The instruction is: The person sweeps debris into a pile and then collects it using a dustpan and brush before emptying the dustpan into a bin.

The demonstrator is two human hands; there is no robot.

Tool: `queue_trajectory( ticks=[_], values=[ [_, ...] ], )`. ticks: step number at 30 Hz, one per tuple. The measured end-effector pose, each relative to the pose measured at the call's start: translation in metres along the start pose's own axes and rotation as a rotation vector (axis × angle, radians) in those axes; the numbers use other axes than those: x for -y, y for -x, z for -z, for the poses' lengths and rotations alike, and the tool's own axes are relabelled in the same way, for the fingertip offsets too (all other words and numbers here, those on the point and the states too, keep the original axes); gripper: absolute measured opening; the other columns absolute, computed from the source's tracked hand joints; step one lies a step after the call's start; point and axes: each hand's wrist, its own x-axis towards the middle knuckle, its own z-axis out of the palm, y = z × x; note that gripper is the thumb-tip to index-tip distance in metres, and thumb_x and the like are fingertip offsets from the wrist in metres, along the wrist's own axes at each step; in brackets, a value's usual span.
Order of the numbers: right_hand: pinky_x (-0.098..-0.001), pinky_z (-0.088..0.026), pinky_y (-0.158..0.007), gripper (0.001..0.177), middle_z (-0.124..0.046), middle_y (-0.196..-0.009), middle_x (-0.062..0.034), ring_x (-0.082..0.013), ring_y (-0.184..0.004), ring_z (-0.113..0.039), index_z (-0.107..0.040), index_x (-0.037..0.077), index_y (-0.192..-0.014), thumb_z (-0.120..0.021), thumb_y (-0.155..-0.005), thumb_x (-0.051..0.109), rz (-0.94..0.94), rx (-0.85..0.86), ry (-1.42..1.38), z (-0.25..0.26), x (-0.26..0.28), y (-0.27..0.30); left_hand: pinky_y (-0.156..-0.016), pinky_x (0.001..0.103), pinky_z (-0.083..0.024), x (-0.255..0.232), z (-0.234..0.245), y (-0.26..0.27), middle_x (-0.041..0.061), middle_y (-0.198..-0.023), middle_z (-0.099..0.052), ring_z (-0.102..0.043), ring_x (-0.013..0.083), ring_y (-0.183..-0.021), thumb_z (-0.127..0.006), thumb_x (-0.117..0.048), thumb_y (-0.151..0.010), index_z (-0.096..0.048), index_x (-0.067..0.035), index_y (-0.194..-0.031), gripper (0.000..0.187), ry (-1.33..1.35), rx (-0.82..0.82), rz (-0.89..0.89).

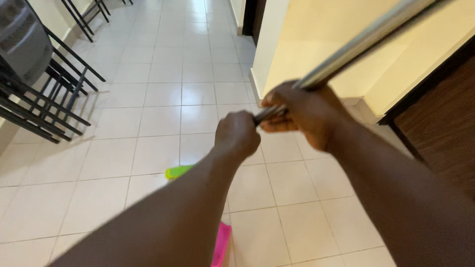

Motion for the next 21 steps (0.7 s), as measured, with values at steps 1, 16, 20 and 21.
queue_trajectory(
  ticks=[1, 16, 20, 21],
  values=[
    [-0.0396, -0.070, -0.076, 0.019, -0.072, -0.092, -0.0196, -0.0294, -0.081, -0.076, -0.066, -0.003, -0.092, -0.059, -0.090, 0.014, 0.019, -0.017, 0.003, 0.004, 0.005, -0.003, -0.086, 0.049, -0.056, -0.004, 0.002, -0.007, 0.020, -0.102, -0.073, -0.070, 0.0393, -0.098, -0.064, -0.013, -0.091, -0.075, -0.010, -0.101, 0.016, 0.005, -0.023, -0.015],
    [-0.0307, -0.065, -0.061, 0.014, -0.067, -0.080, -0.0101, -0.0178, -0.068, -0.068, -0.067, 0.000, -0.088, -0.064, -0.087, 0.013, 0.207, -0.170, -0.166, -0.039, -0.026, -0.073, -0.083, 0.040, -0.056, 0.025, 0.022, -0.092, 0.012, -0.111, -0.073, -0.071, 0.0298, -0.100, -0.057, -0.019, -0.097, -0.069, -0.015, -0.120, 0.027, 0.095, 0.092, -0.202],
    [-0.0271, -0.061, -0.061, 0.011, -0.066, -0.079, -0.0066, -0.0144, -0.071, -0.066, -0.065, 0.003, -0.087, -0.068, -0.088, 0.013, 0.163, -0.127, -0.220, -0.062, -0.065, -0.091, -0.084, 0.042, -0.056, 0.065, 0.004, -0.107, 0.015, -0.112, -0.073, -0.070, 0.0319, -0.104, -0.051, -0.009, -0.096, -0.068, -0.011, -0.120, 0.029, -0.006, 0.225, -0.190],
    [-0.0257, -0.060, -0.061, 0.014, -0.066, -0.079, -0.0062, -0.0135, -0.070, -0.065, -0.065, 0.004, -0.087, -0.069, -0.090, 0.016, 0.139, -0.128, -0.213, -0.069, -0.076, -0.092, -0.085, 0.043, -0.055, 0.073, -0.002, -0.110, 0.016, -0.113, -0.073, -0.069, 0.0336, -0.105, -0.052, -0.009, -0.096, -0.068, -0.011, -0.120, 0.029, -0.089, 0.266, -0.241]
  ],
)
